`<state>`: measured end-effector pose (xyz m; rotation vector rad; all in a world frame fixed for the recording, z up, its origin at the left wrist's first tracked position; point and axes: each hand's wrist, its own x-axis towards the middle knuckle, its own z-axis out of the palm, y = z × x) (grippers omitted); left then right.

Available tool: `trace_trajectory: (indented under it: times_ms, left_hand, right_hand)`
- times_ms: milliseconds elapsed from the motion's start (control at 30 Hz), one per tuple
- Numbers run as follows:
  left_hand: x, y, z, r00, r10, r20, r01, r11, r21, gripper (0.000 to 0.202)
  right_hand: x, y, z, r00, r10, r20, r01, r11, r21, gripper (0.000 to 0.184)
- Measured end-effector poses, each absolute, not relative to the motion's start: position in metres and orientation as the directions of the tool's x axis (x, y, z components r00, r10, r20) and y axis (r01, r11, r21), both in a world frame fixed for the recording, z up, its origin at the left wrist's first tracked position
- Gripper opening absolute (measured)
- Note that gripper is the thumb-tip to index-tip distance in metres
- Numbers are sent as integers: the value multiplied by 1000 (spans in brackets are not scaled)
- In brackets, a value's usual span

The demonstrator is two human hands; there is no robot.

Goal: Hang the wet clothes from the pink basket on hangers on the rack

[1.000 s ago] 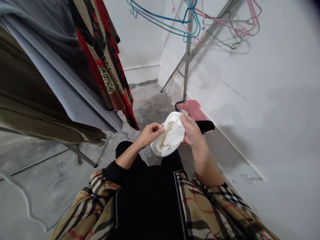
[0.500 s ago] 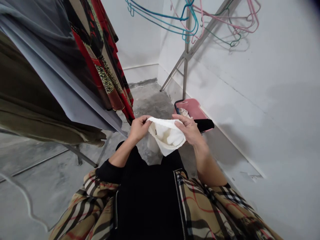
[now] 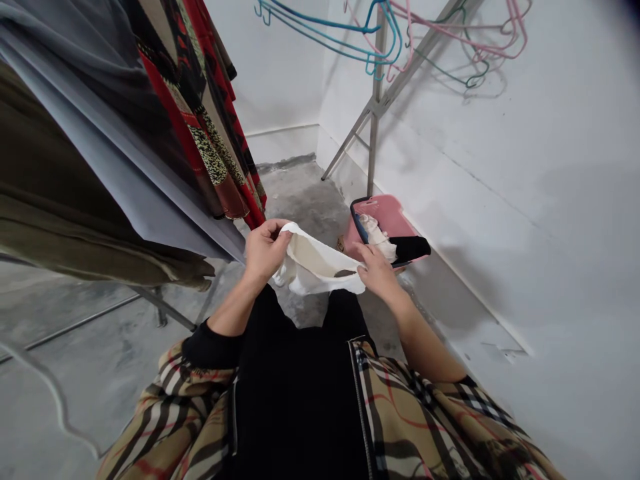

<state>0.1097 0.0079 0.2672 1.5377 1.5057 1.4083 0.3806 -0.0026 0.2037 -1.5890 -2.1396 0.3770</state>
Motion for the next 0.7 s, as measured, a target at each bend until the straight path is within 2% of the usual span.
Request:
trace_trajectory:
  times_ms: [67,167,233,300,433,533,600,700]
  left_hand:
    - [105,10,267,-209,926,313,397,-212,893,18]
    - [96,12,269,-230,912,339,477,-198,856,16]
    - [91,13,270,-234,907,350,519,-188,834,12]
    - [86,12,269,-229,920,319,496,-172,851,10]
    - [82,10,269,-119,983,139,300,-98,949,19]
    - [85,7,276,-53,992,114,215,-101,971,23]
    - [88,2,283,-60,990,126,132,-117,984,25]
    - [92,-7,292,-70,991,115,5,-115,993,26]
  right_hand:
    - [387,-1,207,-180,960,213,807,268,-526,47]
    - [396,3,221,-97,979,180,687,196,-700,23]
    - [400,5,232,-69,986,154,560,167,-812,23]
    - [402,6,243,-56,984,168,463,175,-869,26]
    - [402,13,264,5,956,294,422,265,-867,28]
    - [403,23,276,6,914,405,437,362,-824,27]
    - [403,34,283,-86,910,405,463,397,-793,28]
    - [402,54,298,-263,910,320,517,413,-750,27]
